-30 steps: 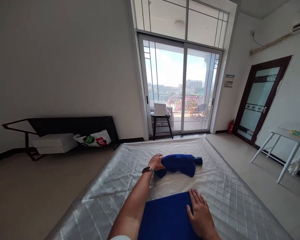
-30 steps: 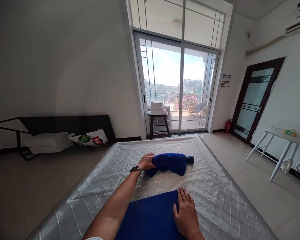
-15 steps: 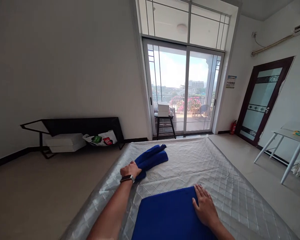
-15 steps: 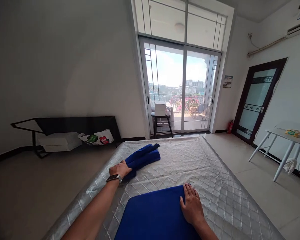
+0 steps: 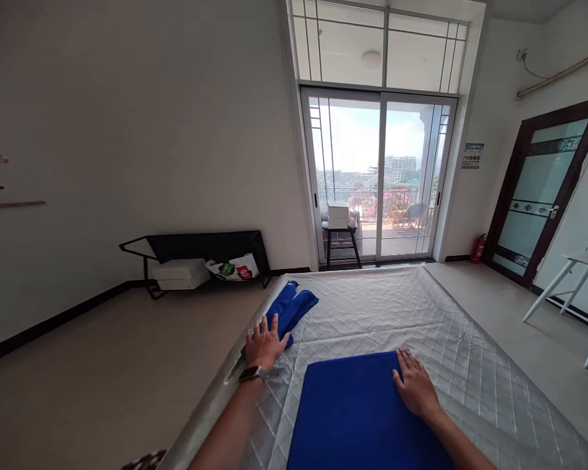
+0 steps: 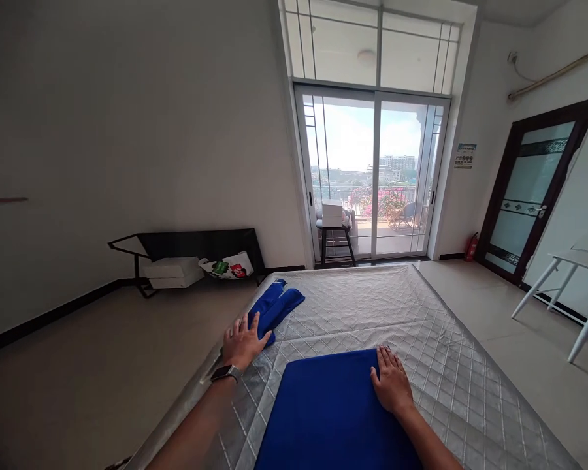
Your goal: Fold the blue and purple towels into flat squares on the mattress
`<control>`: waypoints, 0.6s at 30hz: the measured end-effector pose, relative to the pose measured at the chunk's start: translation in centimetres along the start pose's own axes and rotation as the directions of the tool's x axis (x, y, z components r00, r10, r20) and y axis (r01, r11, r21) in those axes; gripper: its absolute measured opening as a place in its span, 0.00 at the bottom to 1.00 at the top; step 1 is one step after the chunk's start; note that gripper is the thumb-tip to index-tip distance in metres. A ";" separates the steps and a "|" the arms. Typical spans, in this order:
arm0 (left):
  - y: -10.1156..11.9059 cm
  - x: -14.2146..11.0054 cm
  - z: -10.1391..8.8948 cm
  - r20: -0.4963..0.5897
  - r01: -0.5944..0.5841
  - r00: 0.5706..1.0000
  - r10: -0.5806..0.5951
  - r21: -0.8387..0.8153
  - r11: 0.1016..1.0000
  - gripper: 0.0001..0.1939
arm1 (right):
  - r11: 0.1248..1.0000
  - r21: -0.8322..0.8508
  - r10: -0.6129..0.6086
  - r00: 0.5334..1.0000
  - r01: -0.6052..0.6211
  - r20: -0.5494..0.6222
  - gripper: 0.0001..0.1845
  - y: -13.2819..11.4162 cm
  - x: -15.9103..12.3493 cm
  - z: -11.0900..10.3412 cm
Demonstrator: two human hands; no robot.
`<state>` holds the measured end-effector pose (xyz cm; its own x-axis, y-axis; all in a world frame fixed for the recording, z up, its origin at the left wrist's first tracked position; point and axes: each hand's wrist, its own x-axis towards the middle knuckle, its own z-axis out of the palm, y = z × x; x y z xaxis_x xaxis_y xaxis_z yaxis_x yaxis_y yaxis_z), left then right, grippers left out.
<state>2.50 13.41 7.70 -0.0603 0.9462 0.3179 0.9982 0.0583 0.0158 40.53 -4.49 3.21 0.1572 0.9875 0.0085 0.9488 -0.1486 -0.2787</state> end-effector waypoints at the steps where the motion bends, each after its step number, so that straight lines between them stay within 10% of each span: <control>1: 0.8 -1.4 0.0 -0.040 -0.076 0.996 0.074 -0.029 0.997 0.34 | 1.000 -0.002 -0.004 1.000 0.004 0.004 0.35 -0.1 0.0 -0.1; 9: 7.7 -12.9 1.7 0.121 -0.447 0.863 0.491 -0.271 0.853 0.29 | 0.999 -0.038 -0.019 0.995 0.023 0.096 0.36 -0.9 0.0 -2.1; 18: 6.9 -12.1 2.4 0.196 -0.304 0.910 0.365 -0.284 0.909 0.29 | 0.993 0.012 0.114 0.993 -0.114 -0.031 0.29 1.5 1.2 -3.2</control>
<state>10.12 3.07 1.71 0.3092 0.9446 0.1097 0.9270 -0.3251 0.1871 43.00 -3.70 5.86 0.2730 0.9620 0.0060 0.9215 -0.2597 -0.2889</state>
